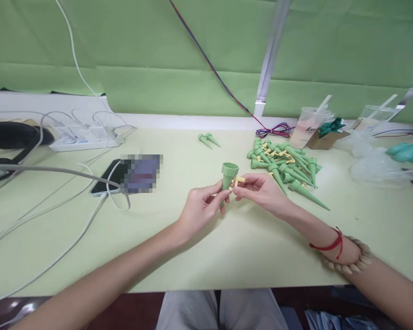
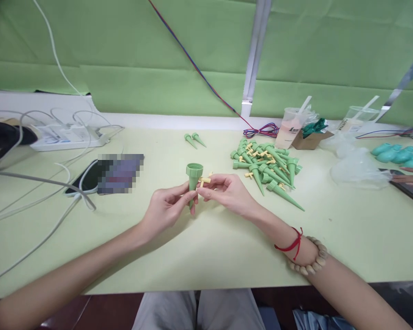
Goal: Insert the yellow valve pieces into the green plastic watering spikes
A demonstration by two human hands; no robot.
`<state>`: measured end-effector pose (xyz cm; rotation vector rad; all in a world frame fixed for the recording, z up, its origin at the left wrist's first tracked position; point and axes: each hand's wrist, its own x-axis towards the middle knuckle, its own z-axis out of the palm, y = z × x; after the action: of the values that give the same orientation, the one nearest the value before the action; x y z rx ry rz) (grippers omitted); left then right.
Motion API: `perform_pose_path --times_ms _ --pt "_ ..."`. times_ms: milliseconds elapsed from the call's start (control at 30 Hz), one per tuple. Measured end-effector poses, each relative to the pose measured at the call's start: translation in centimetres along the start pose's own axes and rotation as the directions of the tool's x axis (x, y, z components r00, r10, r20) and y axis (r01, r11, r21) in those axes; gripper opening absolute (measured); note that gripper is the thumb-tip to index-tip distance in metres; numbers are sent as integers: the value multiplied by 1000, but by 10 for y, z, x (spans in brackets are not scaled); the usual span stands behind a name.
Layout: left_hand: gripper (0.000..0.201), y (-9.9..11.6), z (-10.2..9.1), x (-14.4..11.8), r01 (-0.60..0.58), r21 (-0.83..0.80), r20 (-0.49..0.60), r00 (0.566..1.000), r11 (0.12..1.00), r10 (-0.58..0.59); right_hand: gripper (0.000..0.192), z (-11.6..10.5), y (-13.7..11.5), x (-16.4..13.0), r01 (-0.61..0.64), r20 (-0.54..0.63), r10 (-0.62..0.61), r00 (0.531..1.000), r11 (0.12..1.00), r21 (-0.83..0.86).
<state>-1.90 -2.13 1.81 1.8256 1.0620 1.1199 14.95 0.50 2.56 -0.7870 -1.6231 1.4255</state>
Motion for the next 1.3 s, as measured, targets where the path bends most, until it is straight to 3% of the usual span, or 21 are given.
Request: perform_pose_path --times_ms 167,400,500,667,767,867,933,1000,1200,1300 --pt "25 -6 0 -1 15 37 -41 999 999 -14 21 3 2 0 -19 -22 19 1000 1000 19" --pt "24 -12 -1 1 70 4 -16 997 998 -70 27 3 15 5 -18 -11 19 1000 997 72" --pt "25 -11 1 1 101 -35 -16 995 994 -101 30 6 18 6 -13 -44 13 999 1000 4" --pt "31 -8 3 4 199 -108 -7 980 974 -201 35 -4 15 12 46 -68 -67 995 962 -268" --pt "33 -10 0 9 245 -184 -45 965 952 -257 37 -24 14 17 25 -171 -119 978 883 -469" --pt "37 -15 -5 13 248 -261 -112 952 933 -285 26 -45 18 21 -44 -314 -287 905 671 -740" --pt "39 -19 -7 15 256 -305 -136 942 917 -308 20 -54 23 21 -114 -315 -300 900 537 -836" --pt "42 -21 -6 15 263 -347 -142 934 900 -327 18 -59 27 20 -135 -286 -280 916 458 -879" --pt "45 -24 -1 13 283 -408 -77 937 868 -341 27 -51 27 16 65 -33 -251 967 373 -926" --pt "44 -26 1 11 284 -414 -57 940 865 -336 26 -45 28 15 23 -54 -182 982 393 -919"
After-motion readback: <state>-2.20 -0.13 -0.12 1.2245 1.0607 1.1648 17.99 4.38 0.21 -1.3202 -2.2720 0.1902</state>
